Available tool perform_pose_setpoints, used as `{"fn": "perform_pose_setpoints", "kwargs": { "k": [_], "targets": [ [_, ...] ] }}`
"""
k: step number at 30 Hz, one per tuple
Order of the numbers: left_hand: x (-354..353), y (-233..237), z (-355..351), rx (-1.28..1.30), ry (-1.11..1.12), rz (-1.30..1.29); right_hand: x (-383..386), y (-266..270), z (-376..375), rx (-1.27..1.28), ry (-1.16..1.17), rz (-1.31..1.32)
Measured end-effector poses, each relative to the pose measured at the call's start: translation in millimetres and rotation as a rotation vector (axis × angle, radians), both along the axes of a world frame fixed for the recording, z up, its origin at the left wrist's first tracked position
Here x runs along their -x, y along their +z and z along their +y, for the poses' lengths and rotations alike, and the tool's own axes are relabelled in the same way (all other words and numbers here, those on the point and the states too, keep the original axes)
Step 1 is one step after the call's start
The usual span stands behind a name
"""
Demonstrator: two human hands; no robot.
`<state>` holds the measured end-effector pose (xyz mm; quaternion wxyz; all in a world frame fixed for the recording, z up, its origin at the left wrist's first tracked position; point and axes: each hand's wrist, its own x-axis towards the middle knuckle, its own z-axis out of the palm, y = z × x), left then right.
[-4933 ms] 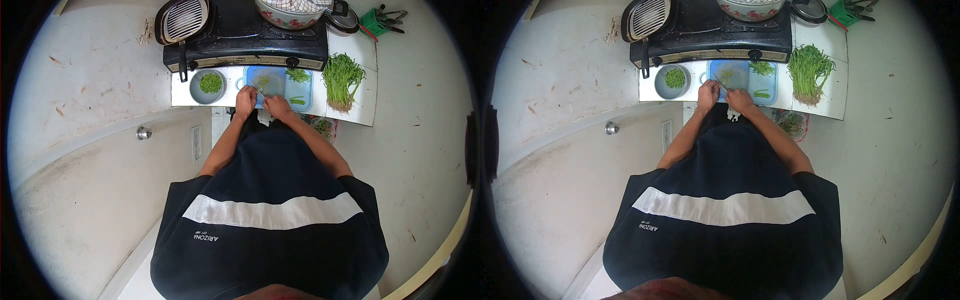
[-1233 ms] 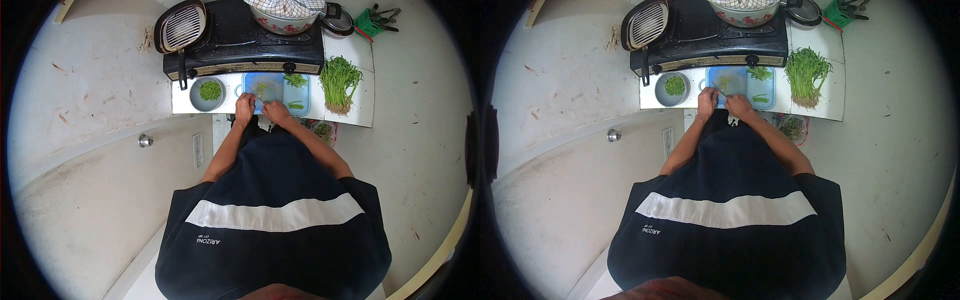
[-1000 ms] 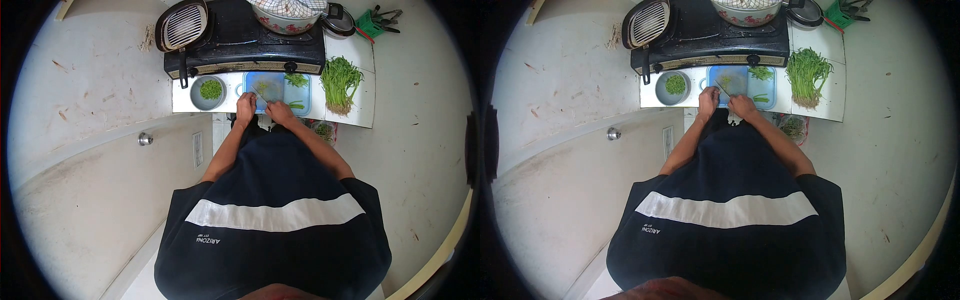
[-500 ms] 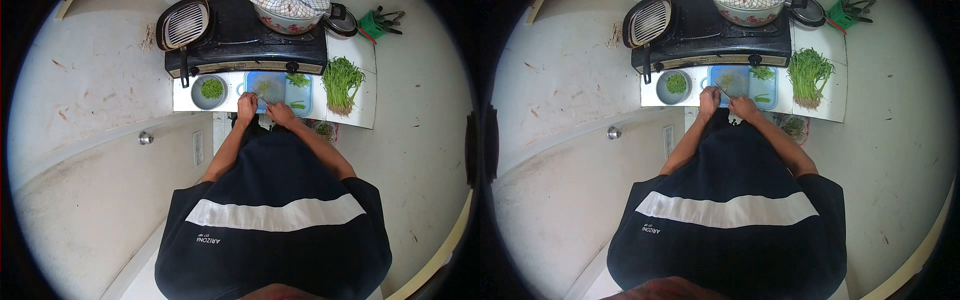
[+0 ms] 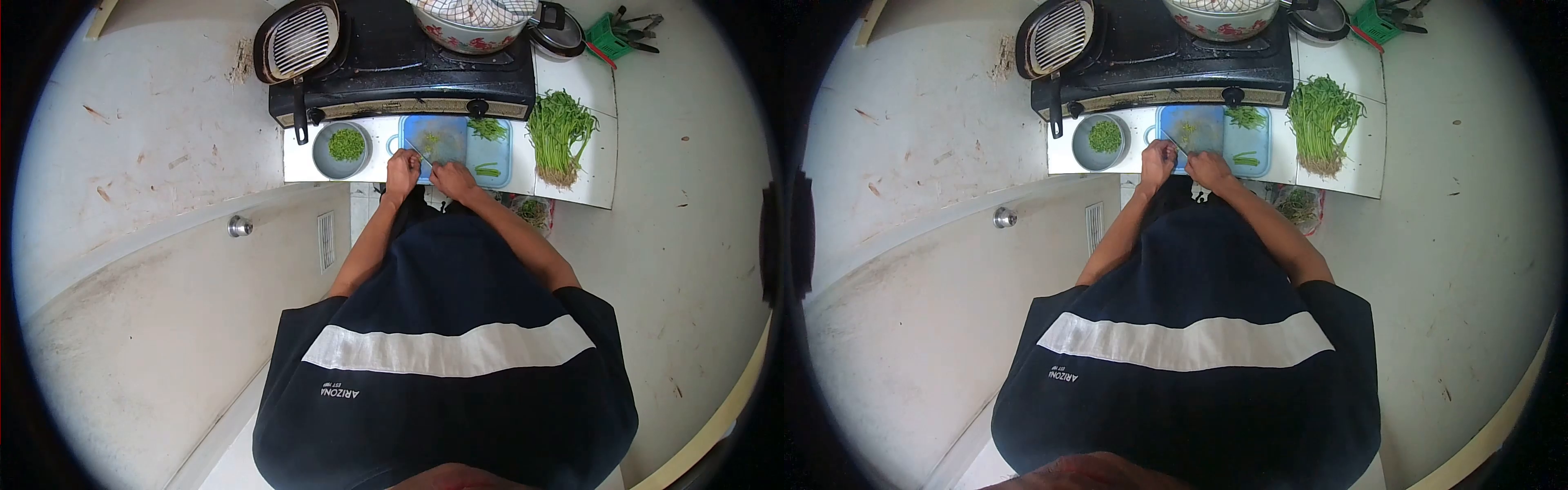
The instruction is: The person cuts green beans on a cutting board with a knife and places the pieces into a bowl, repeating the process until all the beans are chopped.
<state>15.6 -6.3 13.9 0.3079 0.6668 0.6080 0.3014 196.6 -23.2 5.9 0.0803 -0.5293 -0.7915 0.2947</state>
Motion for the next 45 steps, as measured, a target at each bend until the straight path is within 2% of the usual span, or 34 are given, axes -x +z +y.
{"fn": "perform_pose_setpoints", "kwargs": {
  "k": [9,11,13,17,24,38,45],
  "targets": [
    [1,-7,0,-0.005,0.031,-0.024,-3,5,-4,0.012,-0.006,0.055],
    [1,-9,-3,-0.04,0.032,-0.011,4,-7,-1,0.004,-0.001,-0.007],
    [0,-5,-4,-0.054,0.05,-0.072,0,1,-2,0.003,0.015,-0.009],
    [-1,-3,-5,-0.054,0.061,-0.017,-13,8,-9,0.074,0.042,-0.046],
    [-4,-4,-5,0.012,0.107,-0.029,-23,10,-7,0.055,0.08,-0.055],
    [-4,4,-7,-0.009,0.045,-0.028,-8,-2,-3,-0.022,0.015,-0.004],
    [-3,1,-5,-0.009,0.052,-0.038,-17,4,-8,0.057,-0.037,-0.006]
  ]
}}
